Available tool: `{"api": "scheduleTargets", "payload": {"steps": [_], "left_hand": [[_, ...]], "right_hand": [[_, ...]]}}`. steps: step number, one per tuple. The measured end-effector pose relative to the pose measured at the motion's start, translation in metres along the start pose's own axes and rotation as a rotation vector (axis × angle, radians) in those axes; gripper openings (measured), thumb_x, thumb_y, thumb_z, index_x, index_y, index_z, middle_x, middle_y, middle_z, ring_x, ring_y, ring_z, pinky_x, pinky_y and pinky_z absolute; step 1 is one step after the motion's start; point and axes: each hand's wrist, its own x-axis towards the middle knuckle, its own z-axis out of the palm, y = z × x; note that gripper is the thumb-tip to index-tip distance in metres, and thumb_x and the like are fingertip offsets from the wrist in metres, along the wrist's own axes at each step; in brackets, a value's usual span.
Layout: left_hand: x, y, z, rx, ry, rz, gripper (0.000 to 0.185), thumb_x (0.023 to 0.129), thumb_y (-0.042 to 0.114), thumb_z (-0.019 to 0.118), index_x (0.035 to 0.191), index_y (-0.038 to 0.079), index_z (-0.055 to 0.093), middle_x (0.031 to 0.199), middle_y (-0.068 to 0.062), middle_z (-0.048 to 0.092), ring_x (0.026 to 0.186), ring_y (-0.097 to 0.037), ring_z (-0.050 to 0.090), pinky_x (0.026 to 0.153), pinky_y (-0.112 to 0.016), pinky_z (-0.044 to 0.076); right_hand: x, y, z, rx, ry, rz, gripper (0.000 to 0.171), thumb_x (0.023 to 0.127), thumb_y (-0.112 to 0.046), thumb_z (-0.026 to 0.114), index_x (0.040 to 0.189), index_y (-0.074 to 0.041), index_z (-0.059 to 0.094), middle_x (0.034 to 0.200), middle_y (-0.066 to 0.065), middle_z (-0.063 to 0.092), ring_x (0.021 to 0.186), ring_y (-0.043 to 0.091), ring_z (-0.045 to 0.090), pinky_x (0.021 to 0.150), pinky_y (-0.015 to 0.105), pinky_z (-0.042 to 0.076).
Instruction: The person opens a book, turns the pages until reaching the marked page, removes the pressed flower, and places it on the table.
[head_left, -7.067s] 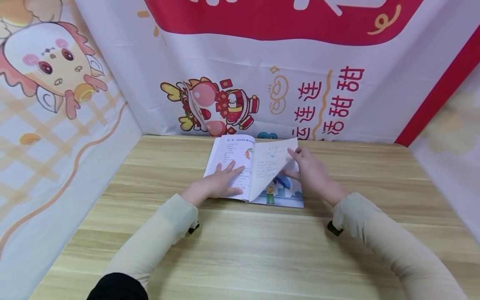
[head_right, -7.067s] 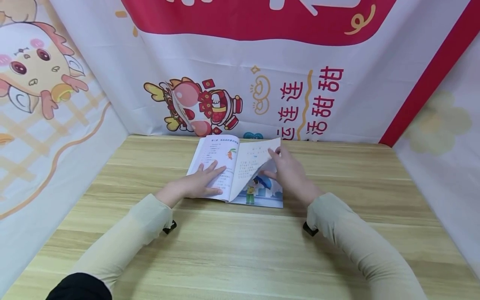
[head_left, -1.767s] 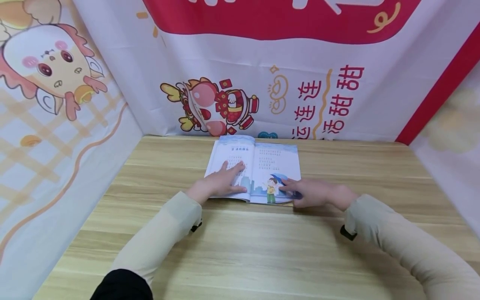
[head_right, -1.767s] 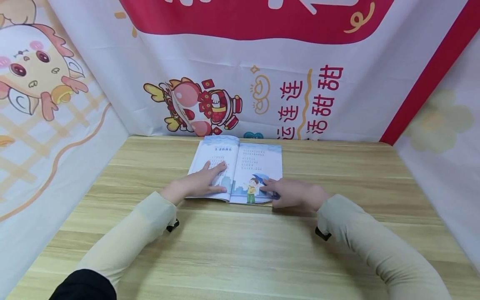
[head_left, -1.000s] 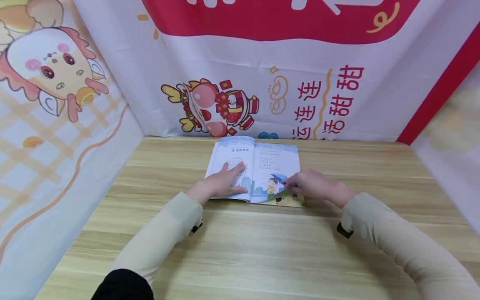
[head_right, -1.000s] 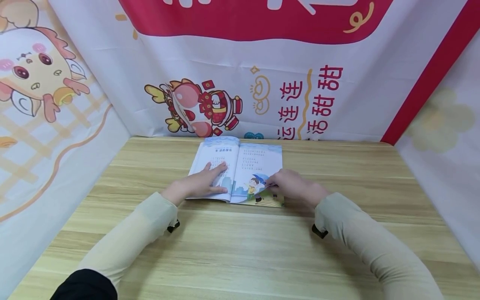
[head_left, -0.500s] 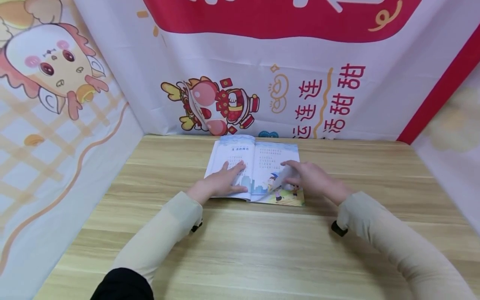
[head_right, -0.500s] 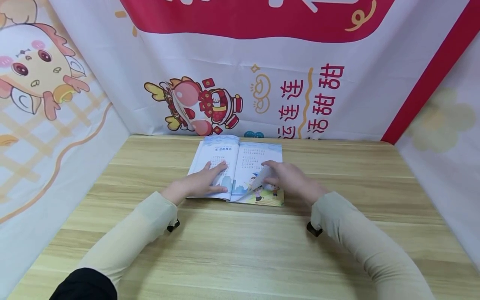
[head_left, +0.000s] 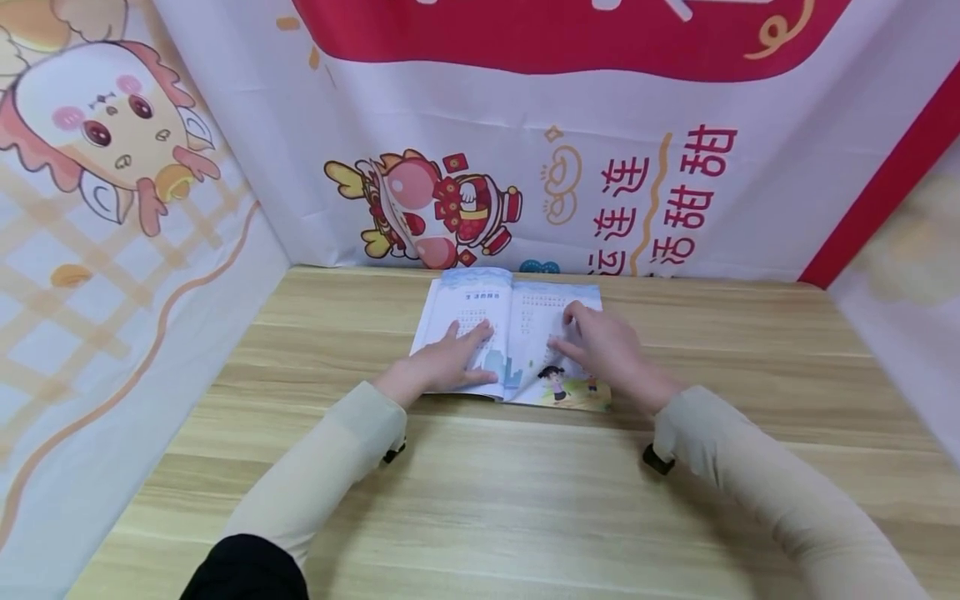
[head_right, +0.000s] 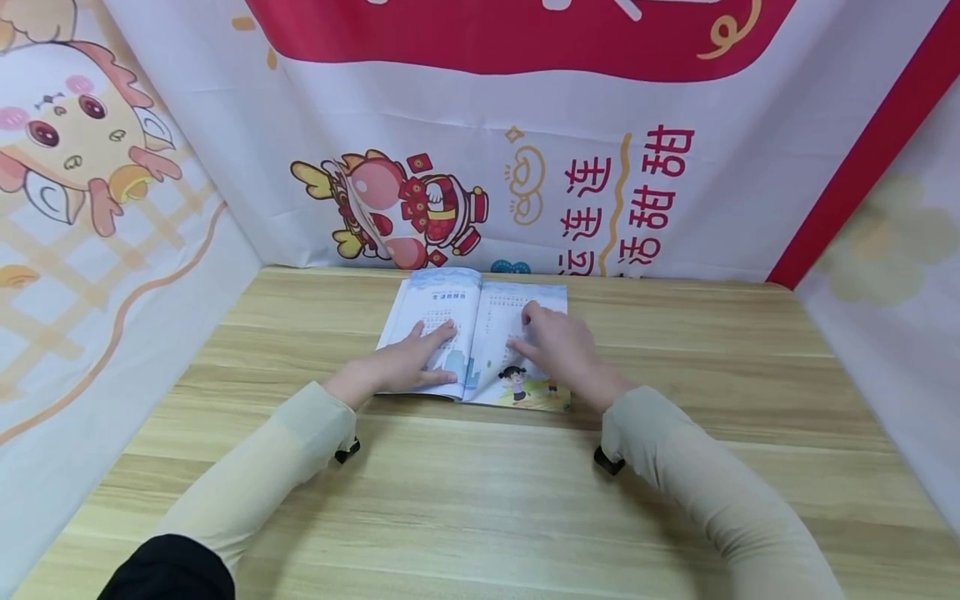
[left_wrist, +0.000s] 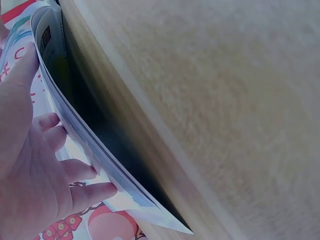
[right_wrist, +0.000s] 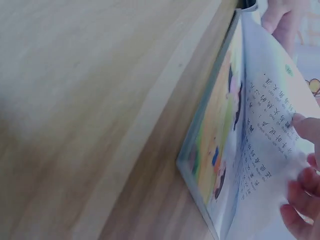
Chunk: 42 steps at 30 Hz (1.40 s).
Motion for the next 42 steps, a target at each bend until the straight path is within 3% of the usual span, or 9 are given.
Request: {"api": "scheduleTargets", "payload": {"steps": [3, 7, 11, 14, 20, 27, 31, 37, 42], "left_hand": [[-0.001, 0.001, -0.001, 0.003, 0.006, -0.004, 0.092, 0.096, 0.066, 0.056, 0.167, 0.022, 0.014, 0.172, 0.004, 0.004, 0.155, -0.039, -0.003, 0.122, -0.059, 0.015], [-0.001, 0.001, -0.003, 0.006, 0.008, -0.009, 0.091, 0.097, 0.065, 0.056, 0.167, 0.023, 0.015, 0.172, 0.005, 0.005, 0.155, -0.040, -0.002, 0.121, -0.060, 0.016], [-0.001, 0.001, -0.002, 0.002, 0.007, -0.006, 0.090, 0.097, 0.064, 0.056, 0.166, 0.023, 0.016, 0.172, 0.005, 0.005, 0.155, -0.041, -0.002, 0.121, -0.060, 0.016], [-0.001, 0.000, -0.002, 0.004, 0.008, 0.001, 0.090, 0.098, 0.064, 0.056, 0.166, 0.022, 0.016, 0.172, 0.004, 0.005, 0.154, -0.042, -0.002, 0.121, -0.060, 0.016], [-0.003, -0.002, -0.004, -0.009, 0.025, 0.037, 0.086, 0.102, 0.059, 0.053, 0.166, 0.019, 0.014, 0.172, 0.001, 0.008, 0.154, -0.042, 0.000, 0.122, -0.058, 0.015], [-0.005, -0.005, -0.007, -0.147, 0.035, 0.028, 0.067, 0.110, 0.049, 0.033, 0.167, 0.021, 0.011, 0.171, -0.006, 0.012, 0.156, -0.035, -0.001, 0.123, -0.055, 0.012], [-0.006, -0.004, -0.014, -0.222, 0.052, 0.042, 0.062, 0.112, 0.047, 0.025, 0.166, 0.018, 0.015, 0.171, -0.007, 0.014, 0.157, -0.032, 0.002, 0.124, -0.054, 0.010], [-0.005, -0.001, -0.018, -0.315, 0.112, 0.082, 0.066, 0.111, 0.048, 0.027, 0.166, 0.013, 0.015, 0.170, -0.009, 0.018, 0.156, -0.028, 0.014, 0.125, -0.048, 0.014], [-0.001, -0.001, -0.015, -0.315, 0.127, 0.094, 0.074, 0.110, 0.051, 0.035, 0.167, 0.015, 0.005, 0.171, -0.009, 0.011, 0.156, -0.026, 0.010, 0.125, -0.046, 0.012]], "right_hand": [[0.001, -0.004, -0.001, 0.046, -0.057, 0.037, 0.038, 0.098, -0.039, 0.071, 0.125, -0.016, 0.057, 0.084, 0.004, 0.063, 0.067, 0.021, 0.057, 0.058, 0.035, 0.048], [0.001, -0.008, 0.000, 0.008, -0.101, 0.016, 0.050, 0.100, -0.042, 0.067, 0.141, -0.016, 0.057, 0.116, 0.012, 0.064, 0.096, 0.028, 0.065, 0.080, 0.045, 0.057], [0.000, -0.011, 0.002, -0.008, -0.166, 0.016, 0.058, 0.101, -0.047, 0.062, 0.152, -0.021, 0.051, 0.157, 0.019, 0.037, 0.134, 0.043, 0.048, 0.104, 0.062, 0.044], [-0.002, -0.012, 0.005, 0.062, -0.224, 0.019, 0.061, 0.103, -0.048, 0.059, 0.157, -0.024, 0.045, 0.170, 0.015, 0.015, 0.146, 0.047, 0.032, 0.111, 0.066, 0.032], [-0.005, -0.016, 0.013, 0.154, -0.287, -0.022, 0.066, 0.103, -0.046, 0.060, 0.161, -0.023, 0.037, 0.172, 0.008, 0.004, 0.153, 0.042, 0.016, 0.117, 0.062, 0.025], [-0.005, -0.023, 0.015, 0.126, -0.321, -0.042, 0.066, 0.103, -0.045, 0.060, 0.161, -0.027, 0.035, 0.171, 0.002, -0.001, 0.149, 0.039, 0.028, 0.112, 0.056, 0.038], [-0.004, -0.027, 0.014, 0.099, -0.332, -0.082, 0.067, 0.104, -0.045, 0.058, 0.163, -0.029, 0.030, 0.171, 0.001, -0.003, 0.152, 0.036, 0.021, 0.117, 0.056, 0.030], [-0.004, -0.034, 0.016, 0.073, -0.388, -0.113, 0.070, 0.106, -0.046, 0.054, 0.165, -0.030, 0.020, 0.171, 0.001, -0.004, 0.155, 0.035, 0.006, 0.119, 0.057, 0.026], [-0.003, -0.041, 0.023, 0.067, -0.403, -0.134, 0.071, 0.105, -0.046, 0.055, 0.165, -0.025, 0.023, 0.171, 0.005, 0.003, 0.153, 0.040, 0.005, 0.119, 0.059, 0.024]]}}
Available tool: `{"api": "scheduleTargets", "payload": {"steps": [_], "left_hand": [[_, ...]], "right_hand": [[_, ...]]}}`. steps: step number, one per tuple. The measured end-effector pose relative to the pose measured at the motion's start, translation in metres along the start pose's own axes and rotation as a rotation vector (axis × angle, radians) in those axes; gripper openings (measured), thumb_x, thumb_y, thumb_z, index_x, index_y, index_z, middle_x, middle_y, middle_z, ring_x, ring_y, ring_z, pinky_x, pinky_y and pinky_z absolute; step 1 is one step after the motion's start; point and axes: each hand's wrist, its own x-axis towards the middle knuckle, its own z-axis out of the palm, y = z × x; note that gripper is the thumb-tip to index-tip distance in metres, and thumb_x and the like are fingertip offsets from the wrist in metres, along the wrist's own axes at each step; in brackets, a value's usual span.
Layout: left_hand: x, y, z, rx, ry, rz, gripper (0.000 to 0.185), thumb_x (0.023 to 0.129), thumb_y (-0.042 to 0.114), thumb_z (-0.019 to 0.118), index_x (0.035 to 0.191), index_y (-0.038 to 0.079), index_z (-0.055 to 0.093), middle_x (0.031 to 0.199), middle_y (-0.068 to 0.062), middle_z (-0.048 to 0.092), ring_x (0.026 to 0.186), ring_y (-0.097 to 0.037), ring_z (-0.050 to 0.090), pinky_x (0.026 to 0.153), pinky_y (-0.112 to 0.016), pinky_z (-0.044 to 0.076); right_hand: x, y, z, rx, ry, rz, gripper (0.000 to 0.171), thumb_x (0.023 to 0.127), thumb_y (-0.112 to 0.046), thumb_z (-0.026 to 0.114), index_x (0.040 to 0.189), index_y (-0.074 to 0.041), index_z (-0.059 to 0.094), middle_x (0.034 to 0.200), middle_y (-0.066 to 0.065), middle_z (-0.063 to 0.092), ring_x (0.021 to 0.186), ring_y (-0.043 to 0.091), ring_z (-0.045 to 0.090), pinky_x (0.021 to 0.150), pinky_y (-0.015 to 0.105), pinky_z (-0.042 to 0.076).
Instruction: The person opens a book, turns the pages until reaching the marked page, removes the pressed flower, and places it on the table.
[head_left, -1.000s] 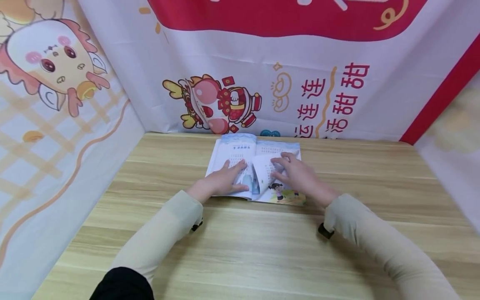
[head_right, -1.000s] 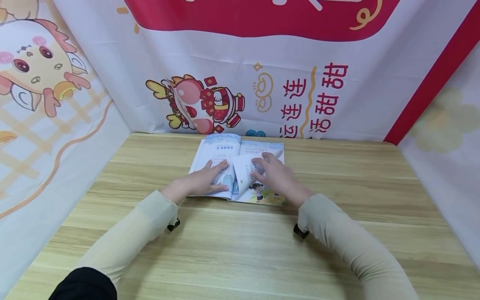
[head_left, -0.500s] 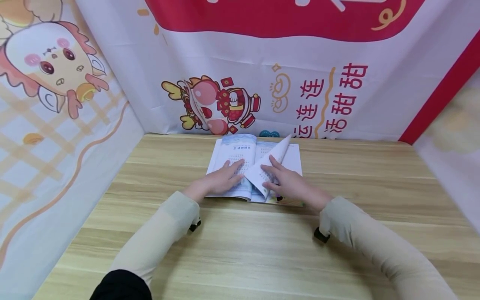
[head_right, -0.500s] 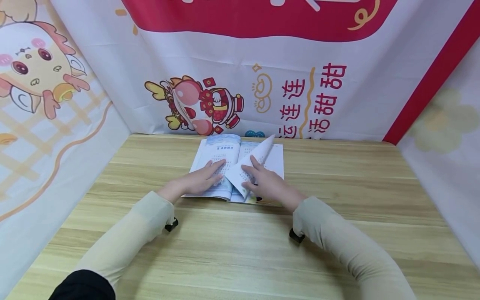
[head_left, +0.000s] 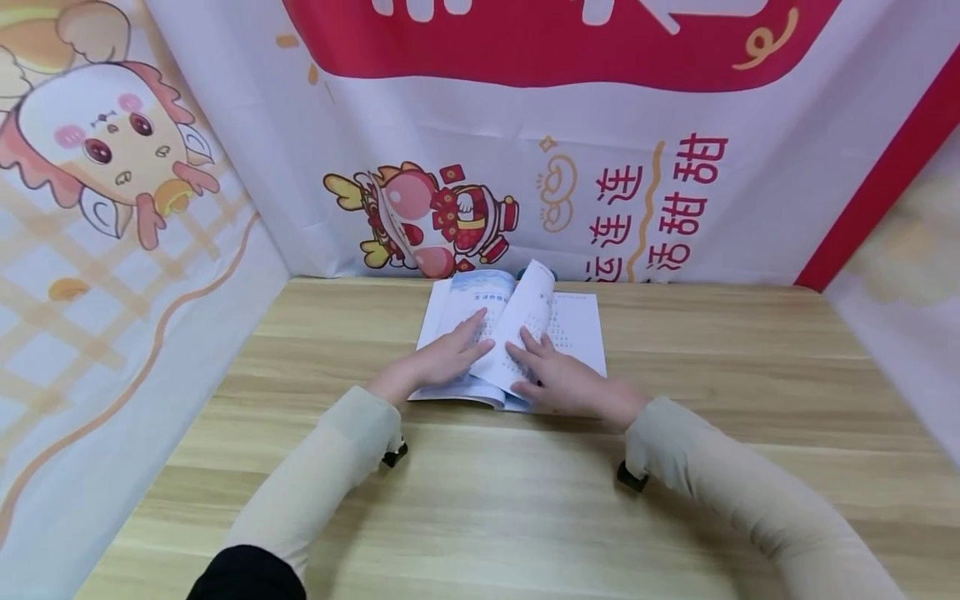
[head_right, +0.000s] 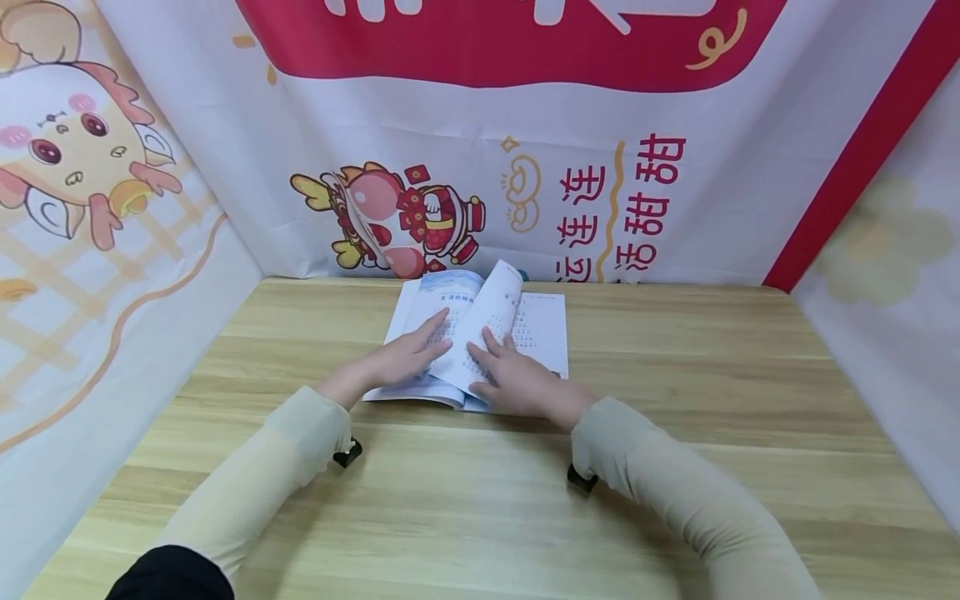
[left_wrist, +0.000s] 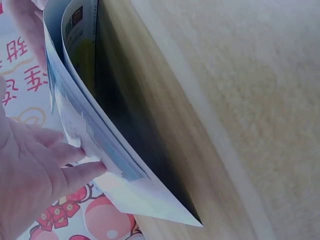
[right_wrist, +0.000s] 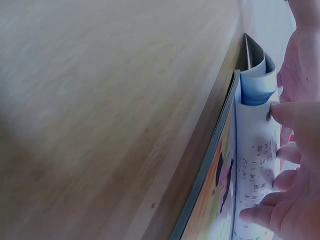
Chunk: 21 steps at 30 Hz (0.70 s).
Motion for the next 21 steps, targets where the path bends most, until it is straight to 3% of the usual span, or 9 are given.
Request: {"api": "scheduleTargets", "payload": {"steps": [10, 15, 21], "left_hand": [[0.000, 0.006, 0.003, 0.056, 0.043, 0.019, 0.083, 0.108, 0.048, 0.046, 0.166, 0.014, -0.002, 0.171, -0.012, -0.009, 0.156, -0.026, 0.000, 0.125, -0.044, 0.010], [-0.002, 0.009, 0.005, 0.077, 0.024, -0.030, 0.086, 0.106, 0.045, 0.052, 0.166, 0.016, -0.003, 0.168, -0.014, -0.021, 0.155, -0.033, -0.006, 0.124, -0.050, 0.012], [-0.004, 0.010, 0.006, 0.141, -0.023, -0.064, 0.093, 0.102, 0.050, 0.058, 0.166, 0.014, 0.002, 0.167, -0.018, -0.019, 0.153, -0.041, -0.009, 0.121, -0.061, 0.012]], "right_hand": [[0.007, -0.013, 0.005, 0.037, 0.030, -0.113, 0.067, 0.105, -0.037, 0.060, 0.161, -0.014, 0.032, 0.169, 0.007, 0.009, 0.154, 0.039, 0.003, 0.119, 0.057, 0.021], [0.010, -0.015, 0.008, 0.025, 0.034, -0.134, 0.064, 0.104, -0.034, 0.062, 0.159, -0.011, 0.037, 0.169, 0.007, 0.011, 0.154, 0.037, 0.004, 0.120, 0.055, 0.019], [0.010, -0.014, 0.009, 0.060, 0.071, -0.140, 0.057, 0.104, -0.030, 0.062, 0.156, -0.012, 0.045, 0.169, 0.006, 0.016, 0.155, 0.031, 0.007, 0.122, 0.053, 0.019]]}}
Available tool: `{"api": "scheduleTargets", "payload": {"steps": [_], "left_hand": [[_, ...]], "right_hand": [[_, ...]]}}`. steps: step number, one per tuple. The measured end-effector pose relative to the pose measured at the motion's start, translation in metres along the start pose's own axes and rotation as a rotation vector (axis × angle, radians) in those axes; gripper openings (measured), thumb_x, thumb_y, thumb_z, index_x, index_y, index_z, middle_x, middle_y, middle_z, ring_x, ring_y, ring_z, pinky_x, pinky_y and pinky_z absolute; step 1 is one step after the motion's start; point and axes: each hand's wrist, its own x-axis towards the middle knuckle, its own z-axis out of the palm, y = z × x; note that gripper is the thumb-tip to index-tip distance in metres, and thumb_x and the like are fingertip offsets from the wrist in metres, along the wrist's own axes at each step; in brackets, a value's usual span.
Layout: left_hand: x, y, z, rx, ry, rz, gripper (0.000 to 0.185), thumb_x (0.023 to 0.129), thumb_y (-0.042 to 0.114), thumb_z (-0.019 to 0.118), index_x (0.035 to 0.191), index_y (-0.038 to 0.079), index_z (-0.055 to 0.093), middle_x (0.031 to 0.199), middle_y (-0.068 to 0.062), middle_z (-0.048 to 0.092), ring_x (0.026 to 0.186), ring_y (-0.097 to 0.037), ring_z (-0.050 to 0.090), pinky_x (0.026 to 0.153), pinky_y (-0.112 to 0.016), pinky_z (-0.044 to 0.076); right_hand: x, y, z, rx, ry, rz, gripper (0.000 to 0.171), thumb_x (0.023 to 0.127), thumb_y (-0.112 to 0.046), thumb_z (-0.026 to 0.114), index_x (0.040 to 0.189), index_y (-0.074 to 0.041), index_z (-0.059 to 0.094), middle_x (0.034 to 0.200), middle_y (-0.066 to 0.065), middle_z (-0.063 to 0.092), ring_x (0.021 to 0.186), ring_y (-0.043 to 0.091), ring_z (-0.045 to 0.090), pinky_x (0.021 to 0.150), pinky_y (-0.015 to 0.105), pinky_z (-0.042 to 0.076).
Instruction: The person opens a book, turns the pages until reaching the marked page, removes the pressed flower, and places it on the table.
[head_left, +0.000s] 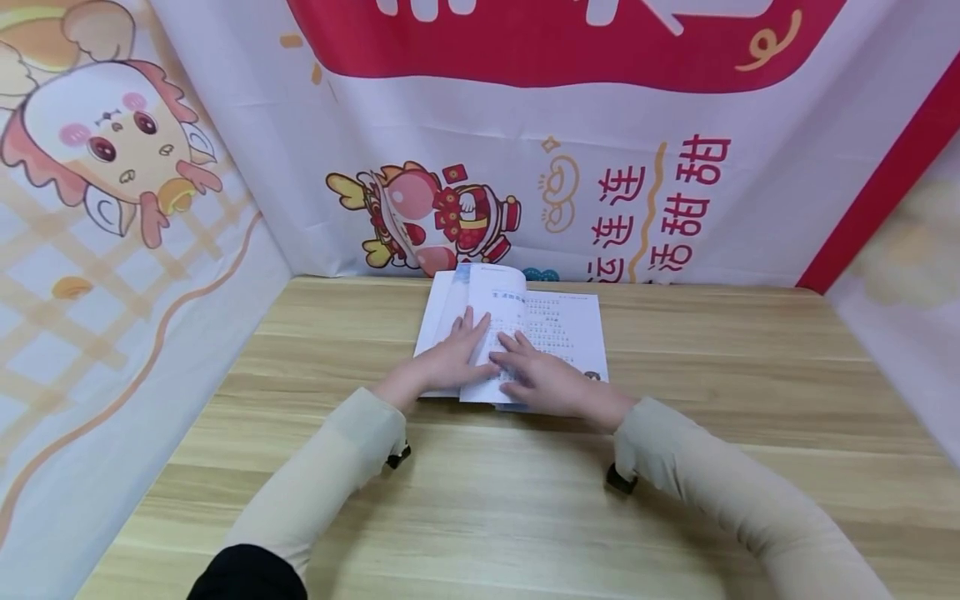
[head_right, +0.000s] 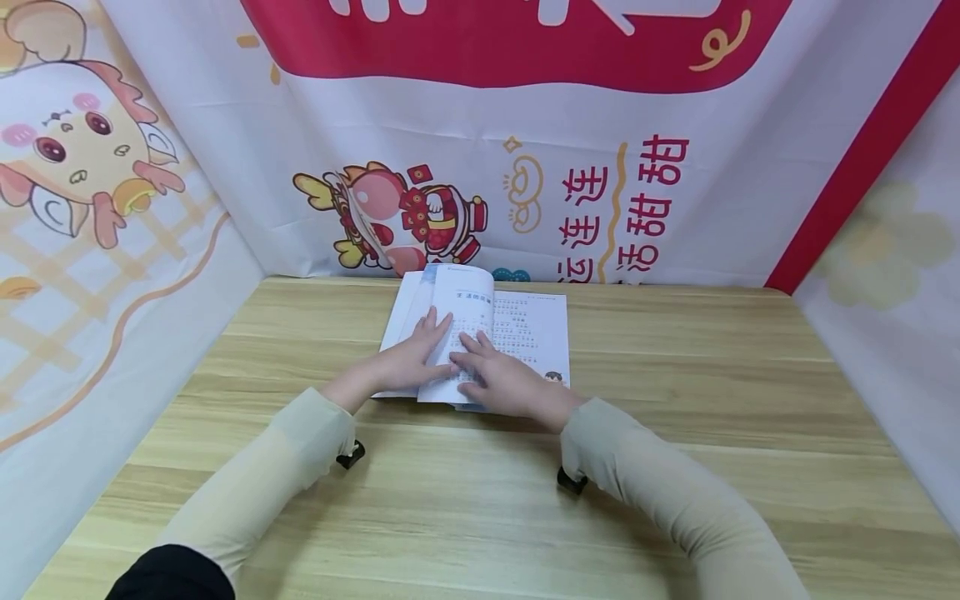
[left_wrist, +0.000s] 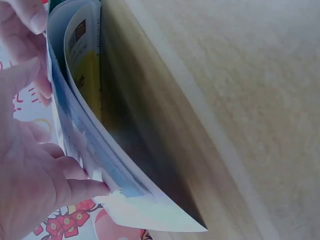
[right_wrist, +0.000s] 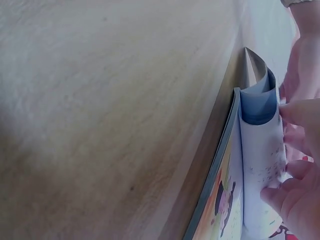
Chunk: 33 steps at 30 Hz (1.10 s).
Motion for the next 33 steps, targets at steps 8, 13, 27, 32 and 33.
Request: {"api": "scheduleTargets", "payload": {"steps": [8, 13, 27, 32, 33], "left_hand": [[-0.001, 0.001, 0.004, 0.077, 0.003, -0.001, 0.100, 0.098, 0.055, 0.062, 0.166, 0.014, 0.000, 0.167, -0.015, -0.022, 0.152, -0.042, -0.015, 0.117, -0.070, 0.011], [0.002, 0.001, 0.006, 0.138, 0.049, -0.022, 0.105, 0.095, 0.061, 0.064, 0.166, 0.015, 0.003, 0.167, -0.017, -0.022, 0.152, -0.040, -0.018, 0.115, -0.073, 0.012], [0.004, -0.001, 0.008, 0.180, -0.002, -0.054, 0.108, 0.094, 0.066, 0.061, 0.165, 0.014, 0.000, 0.170, -0.002, -0.012, 0.152, -0.043, -0.014, 0.114, -0.075, 0.007], [0.003, -0.003, 0.006, 0.164, -0.020, -0.069, 0.103, 0.095, 0.064, 0.062, 0.166, 0.023, 0.000, 0.171, -0.001, -0.011, 0.153, -0.041, -0.014, 0.115, -0.074, 0.006], [0.003, -0.003, 0.005, 0.165, -0.020, -0.066, 0.101, 0.095, 0.063, 0.062, 0.167, 0.025, 0.002, 0.171, -0.001, -0.011, 0.153, -0.042, -0.014, 0.114, -0.074, 0.006]], "right_hand": [[0.000, 0.001, 0.001, 0.100, 0.060, -0.033, 0.050, 0.106, -0.029, 0.059, 0.153, -0.013, 0.050, 0.169, 0.006, 0.016, 0.156, 0.024, 0.009, 0.123, 0.045, 0.016], [-0.001, 0.004, 0.001, 0.148, 0.046, -0.026, 0.053, 0.105, -0.027, 0.060, 0.155, -0.015, 0.047, 0.169, 0.003, 0.016, 0.155, 0.021, 0.011, 0.123, 0.043, 0.017], [-0.005, 0.011, -0.005, 0.079, -0.029, -0.056, 0.056, 0.106, -0.023, 0.060, 0.157, -0.011, 0.041, 0.167, 0.001, 0.023, 0.155, 0.019, 0.015, 0.123, 0.042, 0.017], [-0.012, 0.016, -0.015, 0.015, -0.027, -0.075, 0.059, 0.105, -0.023, 0.061, 0.159, -0.012, 0.039, 0.168, 0.002, 0.024, 0.155, 0.024, 0.017, 0.122, 0.046, 0.021], [-0.013, 0.017, -0.017, -0.003, -0.026, -0.078, 0.059, 0.105, -0.023, 0.061, 0.159, -0.013, 0.039, 0.168, 0.002, 0.024, 0.155, 0.026, 0.018, 0.122, 0.048, 0.022]]}}
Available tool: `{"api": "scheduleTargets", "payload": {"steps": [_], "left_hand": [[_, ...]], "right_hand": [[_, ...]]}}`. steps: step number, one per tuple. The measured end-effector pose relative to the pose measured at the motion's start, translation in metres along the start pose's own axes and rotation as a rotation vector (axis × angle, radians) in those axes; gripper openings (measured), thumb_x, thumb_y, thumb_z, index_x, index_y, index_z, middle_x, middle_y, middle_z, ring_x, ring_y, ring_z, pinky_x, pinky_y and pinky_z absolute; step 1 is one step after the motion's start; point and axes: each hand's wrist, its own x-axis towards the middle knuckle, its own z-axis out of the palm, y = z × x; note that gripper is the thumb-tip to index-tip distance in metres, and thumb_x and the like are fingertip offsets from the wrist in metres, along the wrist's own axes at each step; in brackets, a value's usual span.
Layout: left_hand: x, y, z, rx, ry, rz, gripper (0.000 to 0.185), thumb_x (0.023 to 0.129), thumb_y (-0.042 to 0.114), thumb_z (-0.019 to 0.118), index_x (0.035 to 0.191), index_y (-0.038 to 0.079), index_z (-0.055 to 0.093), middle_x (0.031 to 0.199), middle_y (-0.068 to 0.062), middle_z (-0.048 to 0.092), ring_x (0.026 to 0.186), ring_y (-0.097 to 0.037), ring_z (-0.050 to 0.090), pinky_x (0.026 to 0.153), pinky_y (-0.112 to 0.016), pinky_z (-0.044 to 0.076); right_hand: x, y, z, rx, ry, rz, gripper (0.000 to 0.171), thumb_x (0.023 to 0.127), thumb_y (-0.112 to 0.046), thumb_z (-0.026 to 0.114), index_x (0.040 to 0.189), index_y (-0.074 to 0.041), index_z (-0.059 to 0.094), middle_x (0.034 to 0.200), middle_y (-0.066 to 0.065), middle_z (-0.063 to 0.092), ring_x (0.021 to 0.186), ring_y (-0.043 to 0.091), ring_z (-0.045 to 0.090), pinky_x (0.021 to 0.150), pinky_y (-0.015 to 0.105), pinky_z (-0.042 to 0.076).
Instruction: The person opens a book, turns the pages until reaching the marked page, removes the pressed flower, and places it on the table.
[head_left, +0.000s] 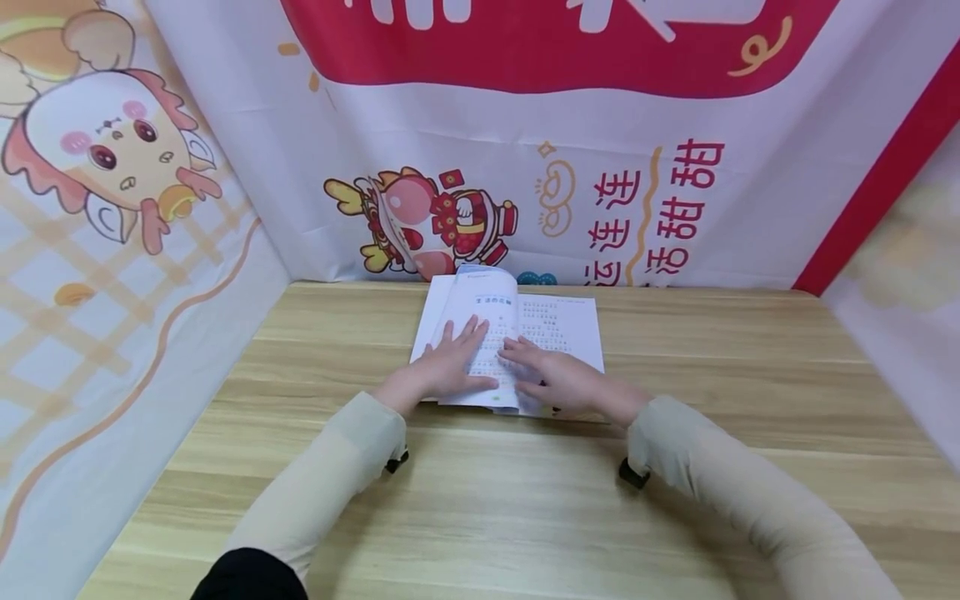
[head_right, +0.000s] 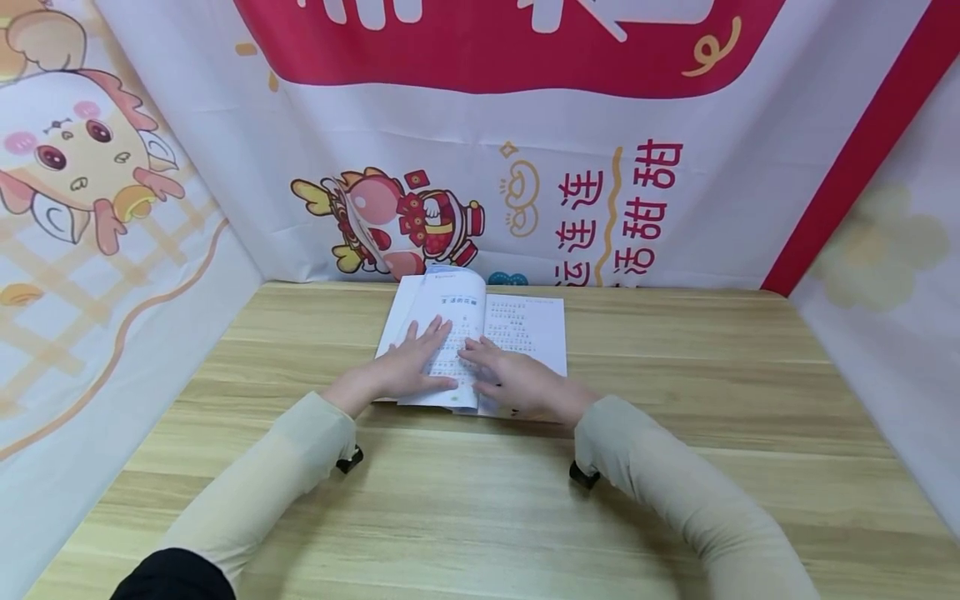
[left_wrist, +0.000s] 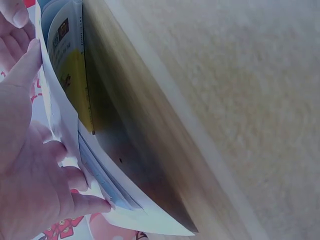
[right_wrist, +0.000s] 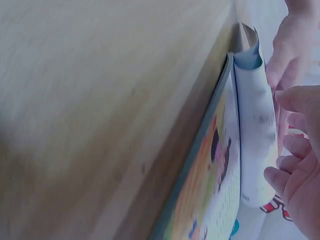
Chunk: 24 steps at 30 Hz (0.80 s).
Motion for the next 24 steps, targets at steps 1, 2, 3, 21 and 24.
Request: {"api": "scheduleTargets", "payload": {"steps": [1, 2, 3, 21, 24], "left_hand": [[0.000, -0.001, 0.000, 0.007, 0.000, 0.006, 0.098, 0.095, 0.063, 0.061, 0.167, 0.028, 0.003, 0.171, -0.002, -0.011, 0.153, -0.042, -0.014, 0.114, -0.075, 0.006], [0.000, -0.002, 0.000, 0.017, 0.001, 0.013, 0.096, 0.095, 0.063, 0.061, 0.166, 0.031, 0.005, 0.171, -0.003, -0.011, 0.153, -0.043, -0.014, 0.114, -0.076, 0.007], [0.000, -0.002, 0.000, 0.028, 0.002, 0.020, 0.093, 0.096, 0.063, 0.060, 0.166, 0.034, 0.007, 0.171, -0.003, -0.011, 0.153, -0.044, -0.013, 0.113, -0.076, 0.007], [-0.001, -0.011, -0.005, 0.020, -0.027, 0.010, 0.083, 0.096, 0.060, 0.063, 0.164, 0.042, 0.020, 0.172, -0.006, -0.010, 0.153, -0.042, -0.015, 0.116, -0.073, 0.005], [-0.001, -0.014, -0.008, 0.001, -0.032, 0.020, 0.083, 0.096, 0.057, 0.064, 0.164, 0.040, 0.021, 0.172, -0.008, -0.009, 0.153, -0.044, -0.013, 0.116, -0.073, 0.007]], "right_hand": [[-0.002, 0.002, -0.002, -0.022, 0.002, -0.003, 0.059, 0.105, -0.023, 0.061, 0.159, -0.014, 0.039, 0.168, 0.003, 0.024, 0.155, 0.027, 0.018, 0.121, 0.049, 0.023], [-0.004, 0.004, -0.003, -0.048, 0.003, -0.004, 0.060, 0.105, -0.023, 0.062, 0.159, -0.014, 0.039, 0.168, 0.003, 0.024, 0.155, 0.028, 0.018, 0.121, 0.050, 0.024], [-0.006, 0.006, -0.004, -0.071, 0.005, -0.002, 0.060, 0.104, -0.024, 0.062, 0.159, -0.015, 0.040, 0.168, 0.004, 0.024, 0.154, 0.030, 0.018, 0.120, 0.052, 0.024], [-0.052, 0.042, -0.019, -0.090, -0.145, 0.167, 0.067, 0.103, -0.041, 0.062, 0.161, -0.020, 0.036, 0.169, 0.005, 0.023, 0.155, 0.032, 0.018, 0.121, 0.055, 0.021], [-0.059, 0.047, -0.017, -0.112, -0.200, 0.194, 0.078, 0.096, -0.054, 0.066, 0.162, -0.024, 0.035, 0.170, 0.002, 0.020, 0.155, 0.029, 0.017, 0.122, 0.054, 0.020]]}}
